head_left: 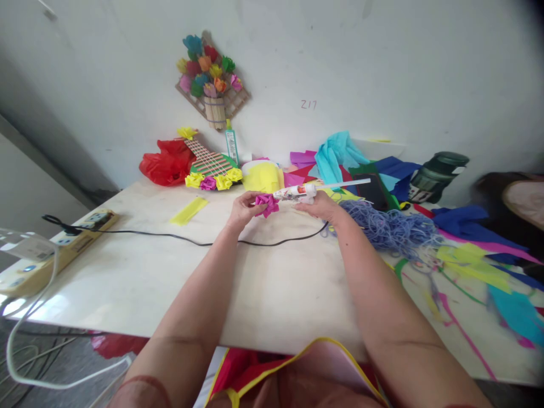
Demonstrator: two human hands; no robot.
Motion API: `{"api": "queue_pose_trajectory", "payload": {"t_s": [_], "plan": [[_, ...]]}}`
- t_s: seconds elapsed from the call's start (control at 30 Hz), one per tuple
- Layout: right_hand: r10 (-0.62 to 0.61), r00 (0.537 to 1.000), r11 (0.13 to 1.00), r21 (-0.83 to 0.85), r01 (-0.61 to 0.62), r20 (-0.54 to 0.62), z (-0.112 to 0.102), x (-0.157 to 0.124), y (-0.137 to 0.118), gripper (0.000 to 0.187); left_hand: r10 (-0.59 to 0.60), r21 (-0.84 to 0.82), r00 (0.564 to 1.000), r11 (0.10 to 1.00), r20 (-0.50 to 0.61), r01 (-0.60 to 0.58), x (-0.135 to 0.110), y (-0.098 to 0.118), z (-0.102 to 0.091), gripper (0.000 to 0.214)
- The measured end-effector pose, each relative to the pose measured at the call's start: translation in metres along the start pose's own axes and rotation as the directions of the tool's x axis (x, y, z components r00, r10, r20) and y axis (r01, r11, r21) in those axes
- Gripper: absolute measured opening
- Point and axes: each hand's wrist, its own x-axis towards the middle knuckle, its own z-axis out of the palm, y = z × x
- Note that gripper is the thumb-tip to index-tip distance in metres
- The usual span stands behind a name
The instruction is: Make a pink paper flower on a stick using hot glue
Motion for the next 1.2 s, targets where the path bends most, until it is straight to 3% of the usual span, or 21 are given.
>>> {"api": "queue_pose_trajectory", "payload": {"t_s": [0.37, 0.63, 0.93, 1.07, 1.2], "plan": [[0.076, 0.996, 0.997, 0.03, -0.077, 0.036, -0.001, -0.005, 0.001, 0.037, -0.01, -0.017, 1.0, 1.0, -0.01, 0.01, 0.0, 0.0, 0.001, 0.041], [0.029, 0.999, 0.986, 0.16, -0.035, 0.042, -0.001, 0.001, 0.027, 0.039, -0.023, -0.019, 1.0, 1.0, -0.006, 0.023, 0.0, -0.002, -0.001, 0.041], [0.001, 1.0, 0.96, 0.28, 0.007, -0.028, -0.001, -0.003, 0.015, 0.044, -0.029, -0.032, 0.999, 0.999, -0.023, 0.028, 0.001, -0.003, -0.003, 0.041], [0.026, 0.997, 0.985, 0.173, -0.013, -0.073, -0.001, 0.001, 0.023, 0.039, -0.03, -0.109, 0.999, 0.994, -0.032, 0.027, 0.003, -0.001, -0.006, 0.042], [0.003, 0.993, 0.99, -0.142, -0.02, -0.12, 0.005, 0.004, 0.026, 0.029, -0.015, -0.164, 0.995, 0.986, -0.1, -0.002, 0.006, -0.001, -0.012, 0.045]]}}
